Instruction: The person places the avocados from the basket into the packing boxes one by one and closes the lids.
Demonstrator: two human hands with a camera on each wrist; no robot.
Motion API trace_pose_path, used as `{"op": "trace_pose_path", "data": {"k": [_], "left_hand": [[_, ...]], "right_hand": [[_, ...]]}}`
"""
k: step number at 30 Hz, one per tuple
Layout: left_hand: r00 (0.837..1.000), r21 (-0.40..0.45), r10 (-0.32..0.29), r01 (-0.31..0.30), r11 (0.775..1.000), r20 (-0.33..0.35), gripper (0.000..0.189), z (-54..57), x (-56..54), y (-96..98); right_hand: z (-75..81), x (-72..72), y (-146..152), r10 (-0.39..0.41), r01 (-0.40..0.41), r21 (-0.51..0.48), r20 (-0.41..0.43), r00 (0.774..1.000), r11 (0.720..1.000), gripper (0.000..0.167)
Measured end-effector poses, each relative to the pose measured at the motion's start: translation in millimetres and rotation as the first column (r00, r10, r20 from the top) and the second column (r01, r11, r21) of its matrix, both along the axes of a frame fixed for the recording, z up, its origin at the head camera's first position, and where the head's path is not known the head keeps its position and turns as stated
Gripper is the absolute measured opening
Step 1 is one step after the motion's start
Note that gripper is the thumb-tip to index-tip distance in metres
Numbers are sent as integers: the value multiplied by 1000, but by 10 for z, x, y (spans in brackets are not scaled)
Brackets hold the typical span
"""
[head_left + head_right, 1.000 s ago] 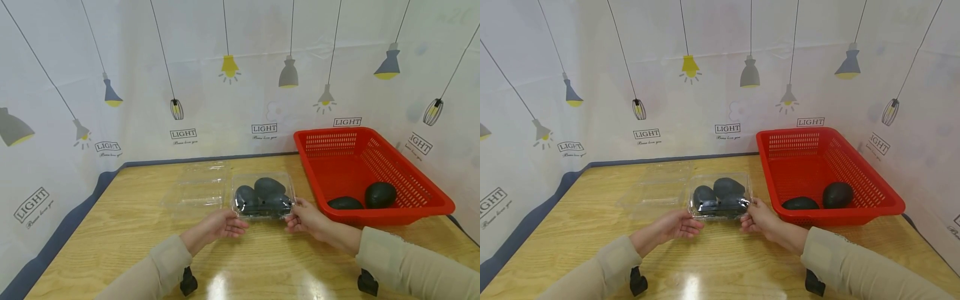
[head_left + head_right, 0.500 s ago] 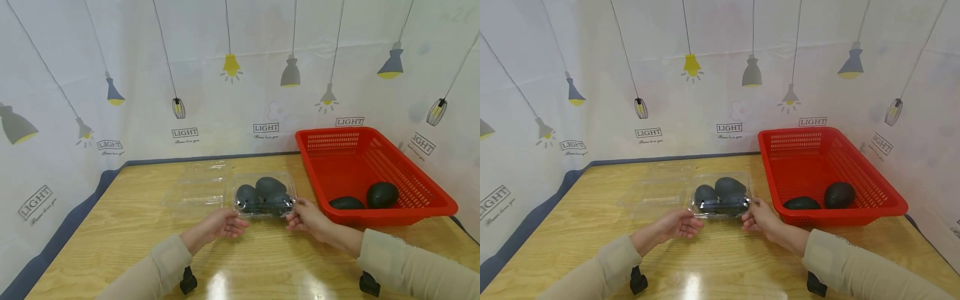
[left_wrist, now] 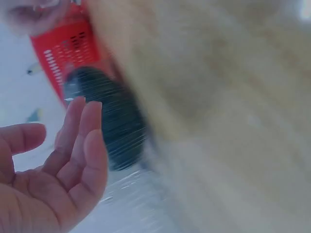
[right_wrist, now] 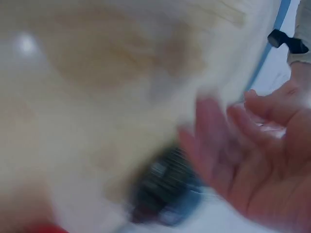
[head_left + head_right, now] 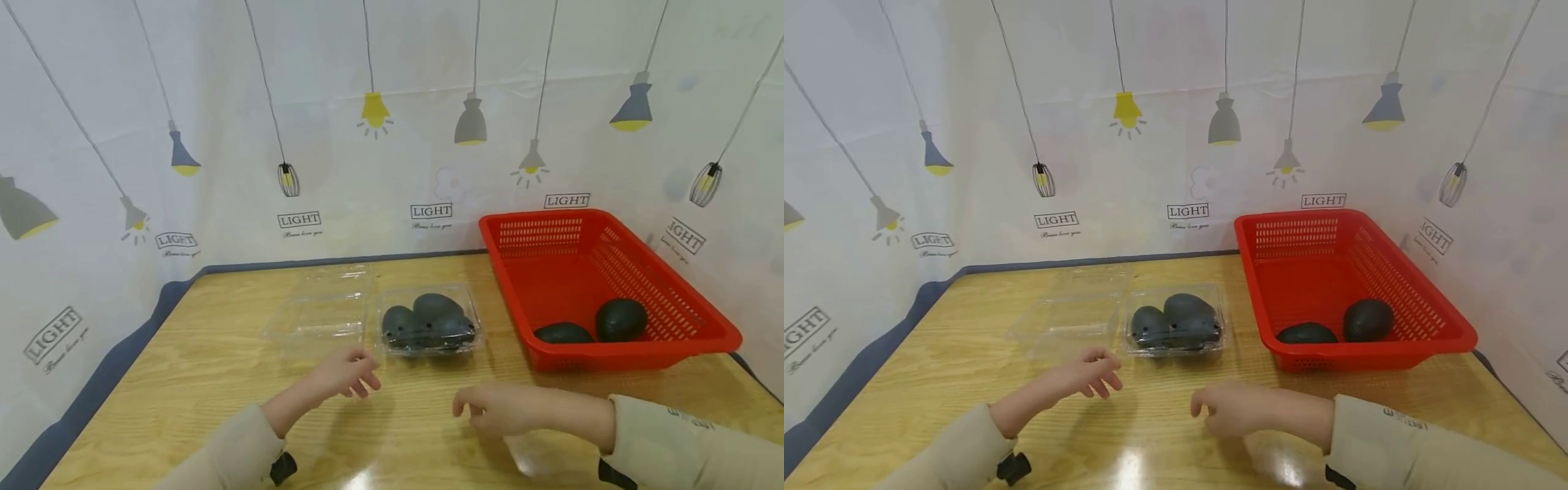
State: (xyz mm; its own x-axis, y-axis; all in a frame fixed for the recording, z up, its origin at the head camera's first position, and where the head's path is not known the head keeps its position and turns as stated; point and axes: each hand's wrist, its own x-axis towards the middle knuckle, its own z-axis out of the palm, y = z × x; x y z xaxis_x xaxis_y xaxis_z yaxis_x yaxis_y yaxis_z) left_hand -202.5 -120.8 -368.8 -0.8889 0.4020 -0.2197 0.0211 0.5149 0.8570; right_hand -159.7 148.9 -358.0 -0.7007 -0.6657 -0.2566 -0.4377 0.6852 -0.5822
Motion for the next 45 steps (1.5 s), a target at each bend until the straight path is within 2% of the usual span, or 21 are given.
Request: {"op": "trace_pose_path", "data": {"k": [1, 2, 3, 4, 5, 6, 9, 10, 12, 15, 17, 19, 22, 25, 30, 32, 34, 36, 39, 42, 45], "left_hand": [[997, -28, 5, -7, 1000, -78, 24, 64, 34, -8], [987, -61, 16, -26, 998, -161, 20, 129, 66, -13], [965, -99, 19, -46, 994, -261, 18, 186, 87, -17], [926, -140, 14, -72, 988, -377, 15, 232, 98, -23], [875, -182, 9, -110, 977, -483, 15, 272, 104, -33], [812, -229, -8, -155, 961, -583, 15, 298, 101, -47], [616, -338, -83, -310, 889, -783, 20, 316, 66, -107], [573, -362, -110, -346, 865, -812, 22, 304, 50, -130], [544, -403, -153, -376, 834, -825, 26, 264, 21, -171], [531, -443, -195, -391, 806, -824, 27, 195, -10, -213], [538, -462, -208, -395, 794, -817, 27, 158, -27, -234], [545, -476, -214, -400, 783, -811, 26, 139, -35, -246], [565, -495, -216, -402, 770, -796, 25, 131, -31, -252], [578, -503, -221, -389, 772, -786, 23, 137, -20, -241], [604, -516, -224, -365, 775, -765, 24, 137, -21, -209], [617, -520, -221, -359, 775, -755, 26, 130, -25, -212], [623, -527, -224, -355, 772, -749, 27, 116, -30, -214], [628, -534, -228, -353, 768, -744, 26, 104, -35, -212], [633, -552, -245, -347, 758, -734, 23, 94, -34, -202], [638, -568, -259, -341, 749, -725, 21, 92, -20, -200], [632, -564, -264, -333, 756, -728, 20, 80, -9, -212]], "right_hand": [[52, 1, -31, 60, -54, 36, -199, 978, 998, 21], [106, -11, -64, 98, -72, 81, -386, 917, 994, 24], [154, -30, -99, 116, -61, 121, -529, 841, 991, 28], [191, -56, -135, 117, -25, 154, -627, 770, 988, 31], [224, -87, -173, 125, 14, 191, -691, 712, 981, 35], [254, -120, -210, 138, 39, 228, -707, 693, 973, 39], [282, -225, -342, 171, 138, 382, -670, 722, 914, 52], [272, -253, -385, 182, 174, 443, -651, 737, 879, 56], [232, -303, -455, 225, 233, 552, -638, 737, 800, 62], [163, -366, -517, 359, 307, 673, -660, 660, 672, 64], [145, -406, -551, 482, 338, 742, -646, 592, 578, 63], [156, -443, -589, 580, 355, 793, -606, 544, 496, 60], [195, -486, -654, 655, 349, 845, -534, 535, 405, 56], [221, -528, -713, 674, 352, 870, -490, 553, 344, 53], [209, -681, -768, 674, 363, 880, -469, 571, 305, 50], [206, -782, -786, 652, 348, 882, -469, 596, 316, 49], [222, -896, -795, 575, 305, 878, -473, 667, 368, 49], [249, -1015, -790, 464, 258, 854, -472, 750, 452, 49], [299, -1191, -757, 266, 198, 757, -443, 856, 623, 50], [323, -1347, -718, 191, 152, 674, -407, 893, 723, 51], [326, -1478, -715, 131, 151, 617, -387, 913, 773, 52]]}}
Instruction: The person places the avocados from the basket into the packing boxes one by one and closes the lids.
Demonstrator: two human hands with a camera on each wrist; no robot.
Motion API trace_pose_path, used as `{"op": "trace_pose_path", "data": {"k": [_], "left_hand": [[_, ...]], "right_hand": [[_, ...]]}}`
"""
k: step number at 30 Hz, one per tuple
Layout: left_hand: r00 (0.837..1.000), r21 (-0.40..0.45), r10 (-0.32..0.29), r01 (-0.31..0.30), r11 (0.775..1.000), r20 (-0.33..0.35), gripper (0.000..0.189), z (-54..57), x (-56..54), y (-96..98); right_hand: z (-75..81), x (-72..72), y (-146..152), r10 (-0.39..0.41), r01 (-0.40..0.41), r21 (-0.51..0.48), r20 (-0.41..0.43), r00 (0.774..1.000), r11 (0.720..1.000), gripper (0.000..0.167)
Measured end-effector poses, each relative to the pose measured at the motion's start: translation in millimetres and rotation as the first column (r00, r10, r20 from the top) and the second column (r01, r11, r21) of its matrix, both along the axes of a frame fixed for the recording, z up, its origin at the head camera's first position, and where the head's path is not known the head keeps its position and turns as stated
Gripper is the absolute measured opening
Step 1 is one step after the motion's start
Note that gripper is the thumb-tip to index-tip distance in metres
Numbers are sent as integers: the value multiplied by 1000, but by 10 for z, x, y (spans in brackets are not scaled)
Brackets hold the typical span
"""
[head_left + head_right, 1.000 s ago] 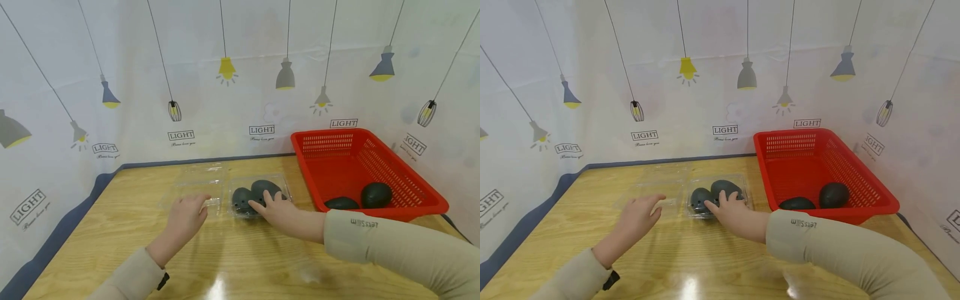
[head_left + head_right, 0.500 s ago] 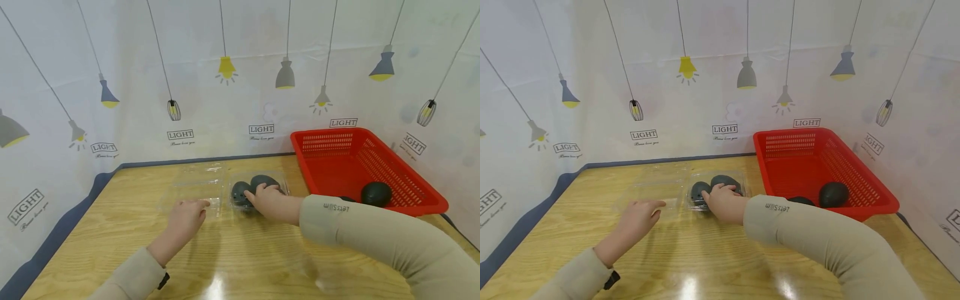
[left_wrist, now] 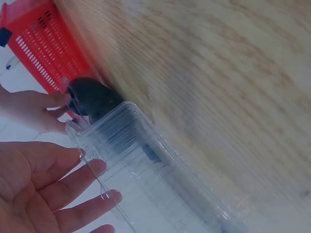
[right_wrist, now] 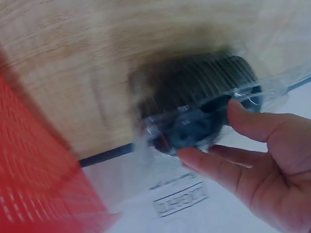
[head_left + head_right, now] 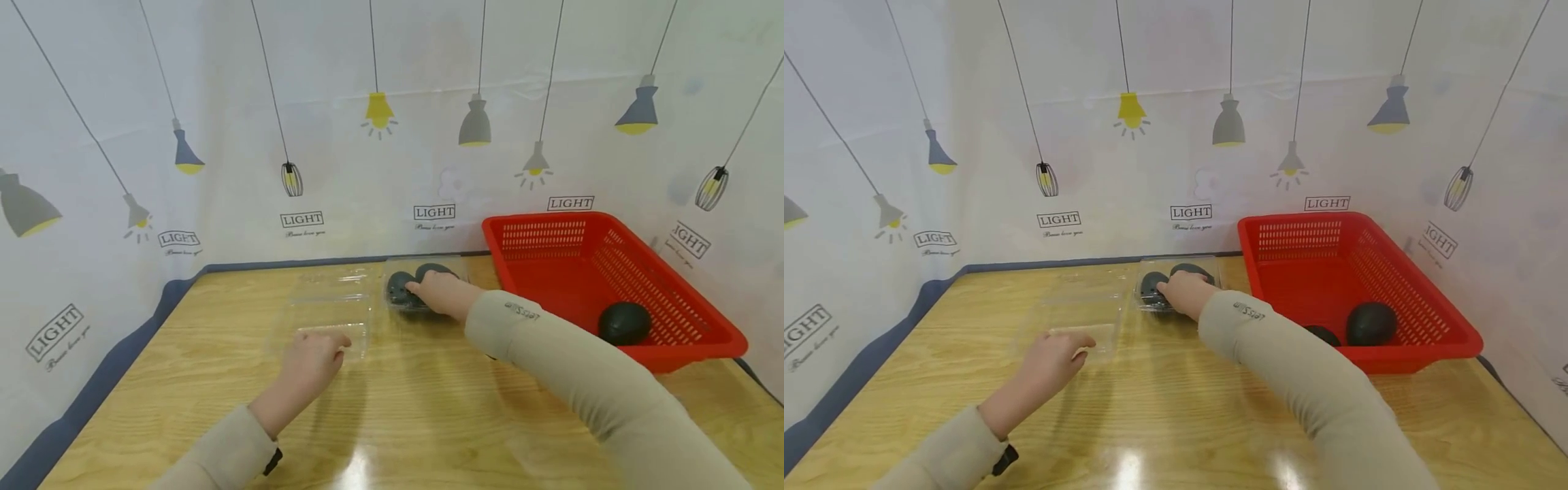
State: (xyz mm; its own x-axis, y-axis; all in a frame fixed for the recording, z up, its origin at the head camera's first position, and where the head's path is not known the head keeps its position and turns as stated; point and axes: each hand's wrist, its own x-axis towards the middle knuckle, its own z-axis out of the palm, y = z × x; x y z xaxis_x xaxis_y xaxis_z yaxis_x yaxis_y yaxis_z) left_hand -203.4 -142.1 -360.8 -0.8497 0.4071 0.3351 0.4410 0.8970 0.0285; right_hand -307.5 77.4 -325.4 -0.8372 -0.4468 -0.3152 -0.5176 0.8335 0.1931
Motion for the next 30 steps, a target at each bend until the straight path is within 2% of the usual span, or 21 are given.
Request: {"op": "trace_pose_path", "data": {"k": [3, 8, 10, 13, 17, 25, 28, 30], "left_hand": [[1000, 20, -28, 28, 999, -5, 19, -17, 9, 2], [999, 15, -38, 37, 999, 26, 15, -31, 21, 10], [998, 17, -42, 41, 999, 46, 15, -35, 22, 22], [997, 38, -58, 57, 998, 52, 17, -42, 17, 43], [997, 56, -63, 60, 997, 50, 20, -50, -2, 65], [993, 18, -45, 44, 999, 111, 18, -26, 17, 81], [991, -13, -44, 46, 999, 130, 17, -12, 28, 88], [989, -26, -48, 52, 998, 141, 18, -19, 31, 90]], "right_hand": [[-17, -95, -15, -37, 37, 18, -15, 999, 999, 56], [-91, -209, -66, -10, 39, 223, -128, 992, 974, 64], [-138, -240, -60, -2, 49, 256, -178, 984, 965, 68], [-212, -274, -29, -15, 67, 202, -245, 969, 977, 71], [-306, -325, 7, -57, 90, 104, -290, 955, 990, 72], [-342, -352, -13, -125, 140, 37, -263, 957, 990, 72], [-298, -335, -10, -141, 150, 19, -240, 960, 989, 72], [-235, -323, 4, -165, 163, -26, -218, 962, 986, 68]]}}
